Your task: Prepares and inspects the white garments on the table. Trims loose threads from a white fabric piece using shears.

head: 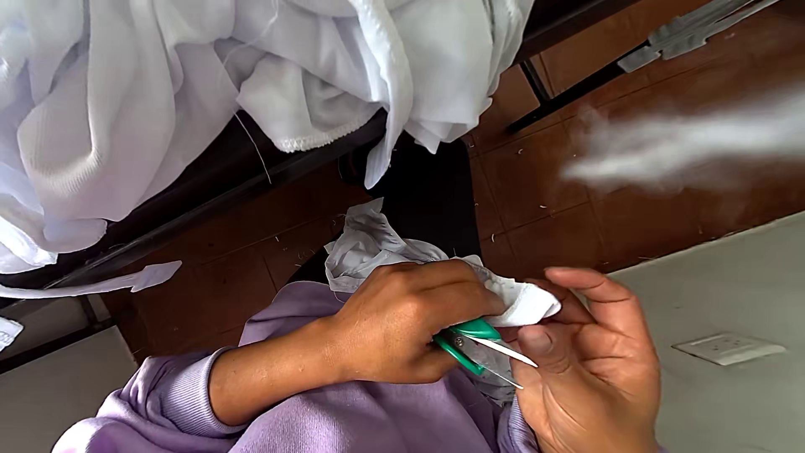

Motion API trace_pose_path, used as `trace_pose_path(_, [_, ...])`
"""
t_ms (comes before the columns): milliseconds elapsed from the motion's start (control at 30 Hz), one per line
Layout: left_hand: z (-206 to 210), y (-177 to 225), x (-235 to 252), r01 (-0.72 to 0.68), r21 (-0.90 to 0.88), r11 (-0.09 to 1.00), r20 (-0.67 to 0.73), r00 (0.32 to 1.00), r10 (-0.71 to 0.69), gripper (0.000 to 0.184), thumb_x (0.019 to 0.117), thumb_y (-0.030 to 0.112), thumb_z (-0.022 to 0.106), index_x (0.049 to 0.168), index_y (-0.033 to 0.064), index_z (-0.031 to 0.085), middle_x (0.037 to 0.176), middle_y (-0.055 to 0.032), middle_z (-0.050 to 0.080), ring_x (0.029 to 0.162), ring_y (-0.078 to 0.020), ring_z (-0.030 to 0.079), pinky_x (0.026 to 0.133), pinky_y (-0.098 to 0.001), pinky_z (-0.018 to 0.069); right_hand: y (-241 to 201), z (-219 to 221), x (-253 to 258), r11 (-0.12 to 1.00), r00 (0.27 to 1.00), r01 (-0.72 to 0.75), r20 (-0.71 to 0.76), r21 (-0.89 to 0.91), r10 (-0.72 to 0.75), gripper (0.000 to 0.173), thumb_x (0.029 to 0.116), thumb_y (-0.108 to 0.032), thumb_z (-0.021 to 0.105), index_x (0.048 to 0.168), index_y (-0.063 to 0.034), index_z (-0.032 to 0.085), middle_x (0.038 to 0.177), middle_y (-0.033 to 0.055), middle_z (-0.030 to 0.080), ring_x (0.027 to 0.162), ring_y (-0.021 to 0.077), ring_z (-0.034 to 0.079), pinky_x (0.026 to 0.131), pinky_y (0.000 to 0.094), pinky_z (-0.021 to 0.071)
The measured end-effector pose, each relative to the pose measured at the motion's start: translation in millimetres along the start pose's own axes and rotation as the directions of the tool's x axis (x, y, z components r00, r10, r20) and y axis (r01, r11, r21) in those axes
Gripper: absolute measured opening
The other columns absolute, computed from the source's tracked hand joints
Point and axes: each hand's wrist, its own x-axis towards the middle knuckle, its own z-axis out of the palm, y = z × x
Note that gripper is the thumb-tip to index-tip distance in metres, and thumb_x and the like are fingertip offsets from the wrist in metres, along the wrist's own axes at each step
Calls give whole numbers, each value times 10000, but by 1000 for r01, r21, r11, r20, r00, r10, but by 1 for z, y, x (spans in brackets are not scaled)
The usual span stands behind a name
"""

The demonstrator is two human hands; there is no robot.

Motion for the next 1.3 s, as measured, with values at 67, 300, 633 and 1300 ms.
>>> trace_pose_path(67, [-3, 0, -2, 6, 9, 1000, 11, 1000, -6, 186, 834, 64, 695, 989, -27, 742, 951, -99, 707, 878, -146, 676, 722, -287, 565, 0, -2, 0, 999, 999, 11, 39, -42, -9, 341, 894, -241, 784, 1204, -235, 641, 1067, -86, 716, 942, 42, 712, 829, 206, 614])
trace_pose_path(300, [-6, 9, -5, 88, -38, 995, -27, 996, -90, 243, 854, 164, 770, 975, -34, 698, 798, -54, 672, 702, -72, 603, 623, -219, 502, 6, -3, -3, 933, 985, 147, 137, -328, -107, 145, 922, -249, 749, 1058, -261, 700, 1043, -140, 687, 930, -9, 671, 774, 145, 581])
trace_pose_path(633, [-6, 6, -15, 183, -277, 943, -28, 980, -199, 106, 815, -24, 705, 909, -72, 717, 873, -107, 703, 810, -82, 655, 714, -197, 552, 15, -2, -9, 933, 974, 178, 192, -312, -121, 264, 913, -318, 773, 1142, -284, 645, 1082, -142, 695, 1014, 19, 681, 851, 179, 588])
trace_pose_path(1300, [-4, 6, -17, 440, -887, -137, 444, 739, -507, 135, 1034, 80, 442, 1030, 135, 565, 615, 22, 583, 477, -20, 564, 493, -156, 504, 2, -7, -2, 910, 964, -237, 200, 339, 176, 165, 1053, -260, 543, 1174, -226, 650, 797, -83, 657, 710, -12, 654, 701, 156, 576])
